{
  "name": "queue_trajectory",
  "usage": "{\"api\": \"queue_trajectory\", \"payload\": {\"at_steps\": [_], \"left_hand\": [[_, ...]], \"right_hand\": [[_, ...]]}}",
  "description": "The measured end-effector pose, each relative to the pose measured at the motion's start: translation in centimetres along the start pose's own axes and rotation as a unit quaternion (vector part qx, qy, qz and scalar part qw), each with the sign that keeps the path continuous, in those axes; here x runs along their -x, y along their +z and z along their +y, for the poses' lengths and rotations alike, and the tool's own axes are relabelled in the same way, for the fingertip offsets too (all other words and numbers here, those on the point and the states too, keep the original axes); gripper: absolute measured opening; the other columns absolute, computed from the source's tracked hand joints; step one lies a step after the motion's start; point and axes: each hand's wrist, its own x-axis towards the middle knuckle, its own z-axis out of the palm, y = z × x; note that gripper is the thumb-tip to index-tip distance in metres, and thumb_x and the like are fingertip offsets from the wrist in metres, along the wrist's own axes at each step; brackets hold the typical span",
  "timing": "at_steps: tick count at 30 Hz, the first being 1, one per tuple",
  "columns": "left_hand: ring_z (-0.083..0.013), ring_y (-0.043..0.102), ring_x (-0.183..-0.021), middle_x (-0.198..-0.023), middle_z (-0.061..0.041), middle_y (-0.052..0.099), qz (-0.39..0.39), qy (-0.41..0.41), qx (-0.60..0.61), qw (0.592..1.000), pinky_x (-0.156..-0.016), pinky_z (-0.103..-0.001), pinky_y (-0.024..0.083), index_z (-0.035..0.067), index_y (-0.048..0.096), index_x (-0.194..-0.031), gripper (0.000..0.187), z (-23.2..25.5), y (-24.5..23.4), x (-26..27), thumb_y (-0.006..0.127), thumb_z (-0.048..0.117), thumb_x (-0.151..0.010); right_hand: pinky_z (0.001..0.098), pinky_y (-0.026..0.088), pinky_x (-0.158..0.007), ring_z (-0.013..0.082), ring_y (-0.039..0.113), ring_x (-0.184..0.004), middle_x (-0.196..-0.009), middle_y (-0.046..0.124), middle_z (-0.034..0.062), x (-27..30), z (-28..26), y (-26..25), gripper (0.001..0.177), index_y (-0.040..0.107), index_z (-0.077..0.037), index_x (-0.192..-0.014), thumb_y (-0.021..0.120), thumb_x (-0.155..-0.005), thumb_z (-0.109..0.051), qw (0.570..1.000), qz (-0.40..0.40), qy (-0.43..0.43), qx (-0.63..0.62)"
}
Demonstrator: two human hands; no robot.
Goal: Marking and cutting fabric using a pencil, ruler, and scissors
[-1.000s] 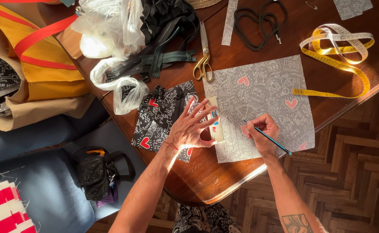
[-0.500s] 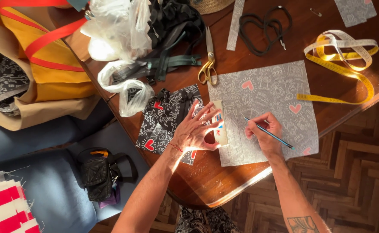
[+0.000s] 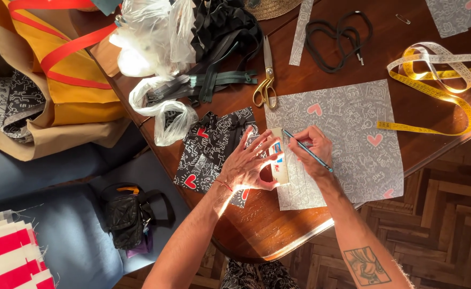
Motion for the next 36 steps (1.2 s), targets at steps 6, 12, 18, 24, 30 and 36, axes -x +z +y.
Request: {"api": "queue_trajectory", "payload": {"at_steps": [6, 12, 18, 24, 30, 36], "left_hand": [[-0.0315, 0.037, -0.177, -0.181, -0.008, 0.053, 0.086, -0.012, 0.048, 0.995, -0.142, -0.082, 0.012, 0.041, 0.039, -0.180, 0.115, 0.3, 0.1, -0.2, 0.065, 0.094, -0.081], [-0.0316, 0.036, -0.178, -0.185, -0.008, 0.048, 0.120, -0.014, 0.069, 0.990, -0.141, -0.082, 0.010, 0.046, 0.029, -0.182, 0.116, 0.4, 0.6, -0.3, 0.071, 0.087, -0.082], [-0.0323, 0.040, -0.175, -0.179, -0.006, 0.055, 0.032, -0.023, 0.026, 0.999, -0.140, -0.084, 0.013, 0.044, 0.051, -0.170, 0.101, 0.7, -0.9, -0.2, 0.064, 0.092, -0.082], [-0.0351, 0.043, -0.172, -0.176, -0.007, 0.061, -0.041, -0.026, 0.027, 0.998, -0.141, -0.082, 0.012, 0.040, 0.061, -0.166, 0.098, 1.1, -2.1, -1.0, 0.061, 0.090, -0.082], [-0.0344, 0.043, -0.174, -0.181, -0.008, 0.056, -0.004, -0.021, 0.063, 0.998, -0.145, -0.076, 0.012, 0.039, 0.063, -0.167, 0.099, 2.8, 0.0, -2.9, 0.067, 0.089, -0.081], [-0.0376, 0.030, -0.180, -0.190, -0.012, 0.042, 0.046, 0.006, 0.090, 0.995, -0.144, -0.076, 0.010, 0.042, 0.039, -0.180, 0.113, 1.8, 3.1, -2.8, 0.061, 0.097, -0.085]], "right_hand": [[0.0287, 0.066, -0.048, 0.0316, 0.085, -0.089, -0.099, 0.078, 0.0186, 0.4, -1.5, 0.2, 0.017, 0.079, -0.001, -0.099, 0.092, -0.099, -0.013, 0.999, -0.010, -0.010, 0.029], [0.0419, 0.065, -0.063, 0.0390, 0.083, -0.096, -0.096, 0.081, 0.0187, 4.0, 2.6, -1.0, 0.029, 0.079, -0.005, -0.092, 0.093, -0.098, -0.030, 0.992, -0.043, 0.005, 0.119], [0.0320, 0.062, -0.056, 0.0281, 0.084, -0.086, -0.095, 0.085, 0.0107, 6.8, -1.2, -1.8, 0.017, 0.080, -0.011, -0.091, 0.095, -0.092, -0.020, 0.993, -0.027, -0.005, 0.115], [0.0260, 0.057, -0.046, 0.0107, 0.065, -0.056, -0.084, 0.076, 0.0165, 5.6, -1.2, -3.7, 0.015, 0.068, -0.003, -0.102, 0.082, -0.108, -0.004, 0.972, 0.107, 0.092, -0.188], [0.0271, 0.051, -0.038, 0.0144, 0.063, -0.041, -0.077, 0.075, 0.0178, 5.0, 0.3, -4.7, 0.017, 0.068, -0.002, -0.099, 0.081, -0.107, -0.007, 0.978, 0.106, 0.096, -0.153], [0.0292, 0.056, -0.041, 0.0157, 0.068, -0.045, -0.079, 0.076, 0.0183, 4.9, 0.5, -4.7, 0.016, 0.068, -0.001, -0.101, 0.081, -0.108, -0.008, 0.974, 0.113, 0.117, -0.158]]}}
